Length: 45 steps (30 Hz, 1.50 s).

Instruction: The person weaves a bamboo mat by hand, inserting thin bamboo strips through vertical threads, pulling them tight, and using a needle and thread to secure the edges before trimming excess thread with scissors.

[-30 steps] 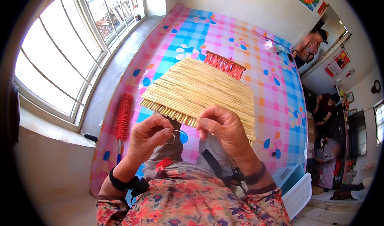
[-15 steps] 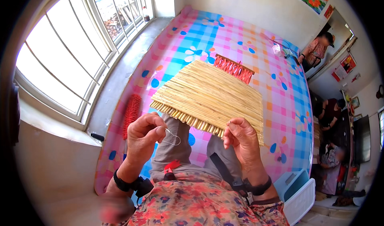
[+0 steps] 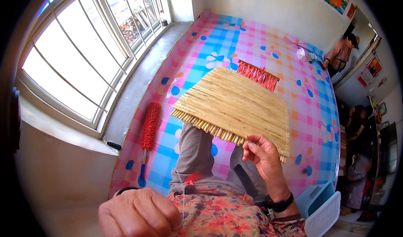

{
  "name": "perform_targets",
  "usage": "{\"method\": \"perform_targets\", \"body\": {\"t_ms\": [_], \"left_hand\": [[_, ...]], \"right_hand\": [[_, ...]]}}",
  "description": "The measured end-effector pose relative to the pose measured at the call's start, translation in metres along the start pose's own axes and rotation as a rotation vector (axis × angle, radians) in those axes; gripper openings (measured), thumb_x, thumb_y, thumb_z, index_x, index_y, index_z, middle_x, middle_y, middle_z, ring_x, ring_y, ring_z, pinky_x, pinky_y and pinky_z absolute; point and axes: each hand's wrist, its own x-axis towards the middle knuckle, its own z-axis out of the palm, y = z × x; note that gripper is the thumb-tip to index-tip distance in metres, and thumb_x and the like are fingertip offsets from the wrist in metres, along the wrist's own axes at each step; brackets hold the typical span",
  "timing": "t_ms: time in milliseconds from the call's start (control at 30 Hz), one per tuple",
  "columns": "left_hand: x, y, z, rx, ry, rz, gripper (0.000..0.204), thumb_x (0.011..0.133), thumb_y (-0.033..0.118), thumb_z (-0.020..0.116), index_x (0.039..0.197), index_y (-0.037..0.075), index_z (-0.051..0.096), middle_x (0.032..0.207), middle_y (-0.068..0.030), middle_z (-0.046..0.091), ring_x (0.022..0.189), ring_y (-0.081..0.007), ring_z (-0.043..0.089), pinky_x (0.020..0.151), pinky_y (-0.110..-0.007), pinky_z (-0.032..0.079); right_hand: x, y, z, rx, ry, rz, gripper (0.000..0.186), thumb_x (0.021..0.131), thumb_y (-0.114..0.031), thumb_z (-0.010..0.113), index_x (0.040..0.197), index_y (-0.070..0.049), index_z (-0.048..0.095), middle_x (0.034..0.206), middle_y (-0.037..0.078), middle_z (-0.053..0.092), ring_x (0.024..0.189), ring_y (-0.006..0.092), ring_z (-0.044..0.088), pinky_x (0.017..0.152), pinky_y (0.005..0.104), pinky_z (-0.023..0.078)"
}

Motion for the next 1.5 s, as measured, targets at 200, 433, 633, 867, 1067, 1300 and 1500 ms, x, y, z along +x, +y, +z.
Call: {"method": "perform_targets", "body": {"t_ms": [200,433,633,867,1067,1300,1500], "left_hand": [[0.002,-0.013,0.012,-0.072,0.104,0.135,0.007,0.079,-0.002,0.058,0.075,-0.006,0.062,0.067,-0.0148,0.056,0.042,-0.0163,0.042,0.042,-0.029,0.029],[-0.007,-0.015,0.004,-0.032,0.010,0.060,0.009,0.080,0.000,0.055,0.076,-0.003,0.061,0.068,-0.0122,0.056,0.047,-0.0172,0.045,0.045,-0.029,0.033],[-0.033,-0.017,-0.028,0.335,0.169,-0.216,0.006,0.080,0.002,0.061,0.076,-0.003,0.061,0.063,-0.0073,0.053,0.052,-0.0154,0.047,0.048,-0.027,0.036],[-0.120,-0.045,-0.065,0.334,0.919,-0.809,0.005,0.083,0.006,0.065,0.086,0.003,0.063,0.065,0.0040,0.052,0.057,-0.0013,0.042,0.048,-0.018,0.031],[-0.146,-0.032,-0.076,0.441,1.046,-0.740,0.005,0.084,0.006,0.065,0.087,0.004,0.063,0.066,0.0066,0.050,0.054,-0.0001,0.038,0.046,-0.018,0.028],[-0.181,-0.023,-0.086,0.522,1.178,-0.769,0.004,0.084,0.006,0.065,0.086,0.004,0.062,0.065,0.0092,0.048,0.055,0.0020,0.036,0.046,-0.016,0.025],[-0.194,-0.020,-0.092,0.627,1.153,-0.790,0.004,0.083,0.002,0.062,0.085,0.003,0.059,0.070,0.0014,0.055,0.054,-0.0025,0.046,0.046,-0.017,0.035]], "right_hand": [[0.000,-0.001,0.000,-0.012,0.008,0.000,0.017,0.088,-0.008,0.055,0.104,0.000,0.055,0.084,0.009,0.061,0.070,0.0149,0.062,0.062,0.0295,0.055],[0.004,0.003,-0.001,-0.150,0.000,0.048,0.013,0.087,-0.006,0.056,0.097,0.001,0.058,0.079,0.009,0.062,0.068,0.0170,0.063,0.062,0.0315,0.056],[0.008,0.003,0.003,-0.213,-0.019,-0.007,0.011,0.087,-0.005,0.057,0.097,-0.001,0.059,0.081,0.009,0.063,0.070,0.0184,0.064,0.063,0.0324,0.056],[0.037,0.014,0.070,-0.246,-0.250,-0.008,0.017,0.088,-0.008,0.058,0.104,-0.001,0.059,0.084,0.007,0.063,0.072,0.0139,0.064,0.066,0.0251,0.054],[0.052,0.048,0.117,-0.278,-0.358,0.097,0.019,0.090,-0.007,0.055,0.107,0.003,0.056,0.084,0.009,0.061,0.072,0.0158,0.064,0.066,0.0267,0.055],[0.062,0.090,0.140,-0.212,-0.405,0.220,0.014,0.090,-0.008,0.054,0.101,0.001,0.055,0.087,0.010,0.062,0.080,0.0171,0.064,0.071,0.0281,0.055],[0.070,0.102,0.149,-0.256,-0.375,0.186,0.013,0.090,-0.009,0.055,0.099,0.000,0.055,0.089,0.010,0.063,0.084,0.0183,0.064,0.076,0.0314,0.054]]}}
